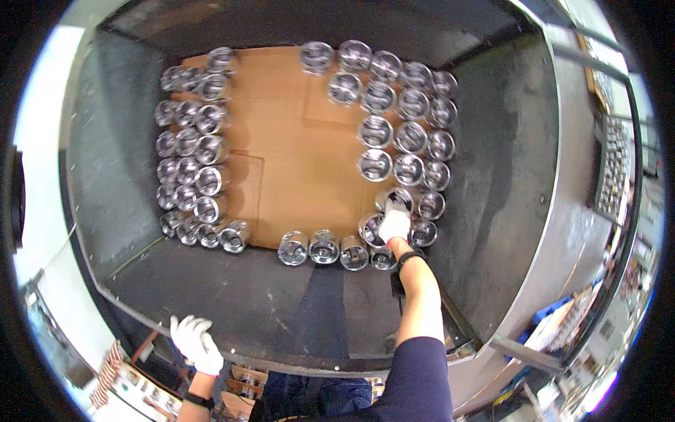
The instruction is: Operate a vertical machining center to process engine pistons, including loading, unloading, inspection, and sorting.
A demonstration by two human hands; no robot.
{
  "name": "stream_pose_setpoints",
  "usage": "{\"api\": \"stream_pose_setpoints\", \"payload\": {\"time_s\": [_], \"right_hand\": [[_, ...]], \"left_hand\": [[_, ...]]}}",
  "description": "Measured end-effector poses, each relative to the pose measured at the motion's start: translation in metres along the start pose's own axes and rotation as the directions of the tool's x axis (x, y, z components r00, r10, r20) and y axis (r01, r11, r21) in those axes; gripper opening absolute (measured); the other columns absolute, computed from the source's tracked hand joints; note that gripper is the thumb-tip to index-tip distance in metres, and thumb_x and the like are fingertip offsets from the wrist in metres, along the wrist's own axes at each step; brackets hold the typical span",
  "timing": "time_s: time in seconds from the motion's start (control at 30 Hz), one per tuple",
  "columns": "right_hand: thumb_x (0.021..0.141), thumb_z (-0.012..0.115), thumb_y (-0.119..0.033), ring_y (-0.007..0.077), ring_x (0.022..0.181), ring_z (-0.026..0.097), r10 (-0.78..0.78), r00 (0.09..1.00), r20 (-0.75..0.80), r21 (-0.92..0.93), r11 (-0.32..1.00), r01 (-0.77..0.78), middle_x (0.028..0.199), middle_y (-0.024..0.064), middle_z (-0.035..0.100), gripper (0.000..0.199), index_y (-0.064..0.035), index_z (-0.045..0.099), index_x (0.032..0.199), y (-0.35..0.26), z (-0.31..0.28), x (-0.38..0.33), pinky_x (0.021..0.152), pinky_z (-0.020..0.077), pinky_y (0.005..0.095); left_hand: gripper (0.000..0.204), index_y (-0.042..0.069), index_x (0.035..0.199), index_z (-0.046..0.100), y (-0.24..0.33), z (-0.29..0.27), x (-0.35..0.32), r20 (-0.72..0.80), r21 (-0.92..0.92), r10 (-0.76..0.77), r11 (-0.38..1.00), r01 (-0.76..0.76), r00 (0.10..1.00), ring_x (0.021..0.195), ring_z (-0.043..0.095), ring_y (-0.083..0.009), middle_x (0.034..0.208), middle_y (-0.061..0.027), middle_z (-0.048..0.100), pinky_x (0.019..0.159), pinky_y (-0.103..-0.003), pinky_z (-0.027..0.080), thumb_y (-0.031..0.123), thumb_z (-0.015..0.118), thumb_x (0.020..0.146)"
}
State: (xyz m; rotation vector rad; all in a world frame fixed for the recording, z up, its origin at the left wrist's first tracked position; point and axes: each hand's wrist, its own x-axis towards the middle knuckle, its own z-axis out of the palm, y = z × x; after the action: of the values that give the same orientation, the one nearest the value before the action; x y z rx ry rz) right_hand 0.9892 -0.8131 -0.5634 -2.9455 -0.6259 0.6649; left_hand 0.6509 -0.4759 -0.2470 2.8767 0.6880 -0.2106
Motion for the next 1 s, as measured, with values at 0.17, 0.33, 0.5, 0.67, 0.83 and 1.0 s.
{"api": "stream_pose_setpoints", "payload": {"time_s": [0.17,0.33,0.5,0.67,0.83,1.0], "right_hand": [[0.073,0.064,-0.014,0.0445,0.118,0.056,0.120,0.991,-0.054,0.210,0.972,-0.107,0.123,0.0293,0.061,0.058,0.0040,0.057,0.127,-0.045,-0.076,-0.036,0.104,0.0432,0.0460],[0.078,0.072,-0.018,0.0362,0.116,0.056,0.020,0.999,-0.046,0.435,0.900,0.002,0.121,0.0211,0.061,0.047,0.0034,0.061,0.118,-0.141,-0.220,-0.100,0.105,0.0418,0.0399],[0.084,0.057,0.004,0.0219,0.070,0.059,-0.036,0.993,-0.111,0.658,0.747,0.100,0.088,0.0090,0.064,0.029,-0.0015,0.060,0.112,-0.127,-0.248,-0.138,0.066,0.0520,0.0344],[0.092,0.058,0.000,0.0190,0.078,0.061,-0.371,0.928,0.036,0.851,0.497,0.166,0.093,0.0088,0.066,0.013,-0.0071,0.060,0.103,-0.251,-0.333,-0.215,0.067,0.0532,0.0336],[0.090,0.060,-0.008,0.0204,0.094,0.064,-0.874,0.479,0.082,0.491,0.454,0.744,0.110,0.0082,0.069,0.022,-0.0049,0.068,0.111,-0.364,-0.290,-0.231,0.078,0.0527,0.0301],[0.072,0.072,0.016,0.0188,0.087,0.068,-0.607,0.653,0.454,0.774,0.631,0.048,0.104,0.0068,0.069,0.047,-0.0027,0.061,0.113,-0.534,-0.230,-0.329,0.074,0.0575,0.0350]], "left_hand": [[0.007,0.012,0.079,0.064,-0.005,-0.003,0.011,-0.137,-0.087,0.046,0.994,-0.059,0.990,0.088,0.061,-0.0295,0.078,-0.0063,0.064,0.101,-0.060,0.039,0.014,0.059,0.075],[0.021,0.015,0.056,0.064,-0.004,-0.032,0.003,0.051,0.024,-0.116,0.993,0.115,0.992,0.070,0.064,-0.0252,0.057,-0.0067,0.059,0.087,-0.046,0.043,0.026,0.062,0.074],[0.040,0.016,0.089,0.077,0.009,-0.071,-0.001,0.153,-0.296,-0.189,0.928,0.227,0.970,0.075,0.068,-0.0306,0.079,-0.0098,0.072,0.083,-0.046,0.045,0.052,0.060,0.084],[0.077,0.013,0.149,0.041,0.029,-0.084,-0.067,0.236,-0.941,-0.122,0.218,0.258,0.964,0.121,0.059,-0.0278,0.142,-0.0142,0.054,0.098,-0.040,0.049,0.059,0.060,0.091],[0.101,0.012,0.160,0.013,-0.008,-0.078,-0.171,0.056,-0.981,-0.286,-0.196,-0.001,0.957,0.147,0.028,-0.0279,0.159,-0.0179,0.028,0.119,-0.039,0.026,0.041,0.075,0.086],[0.124,0.014,0.159,-0.010,-0.064,-0.119,-0.283,-0.010,-0.979,-0.561,-0.164,-0.123,0.828,0.148,0.028,-0.0254,0.161,-0.0157,0.025,0.119,-0.035,0.027,0.020,0.084,0.078]]}}
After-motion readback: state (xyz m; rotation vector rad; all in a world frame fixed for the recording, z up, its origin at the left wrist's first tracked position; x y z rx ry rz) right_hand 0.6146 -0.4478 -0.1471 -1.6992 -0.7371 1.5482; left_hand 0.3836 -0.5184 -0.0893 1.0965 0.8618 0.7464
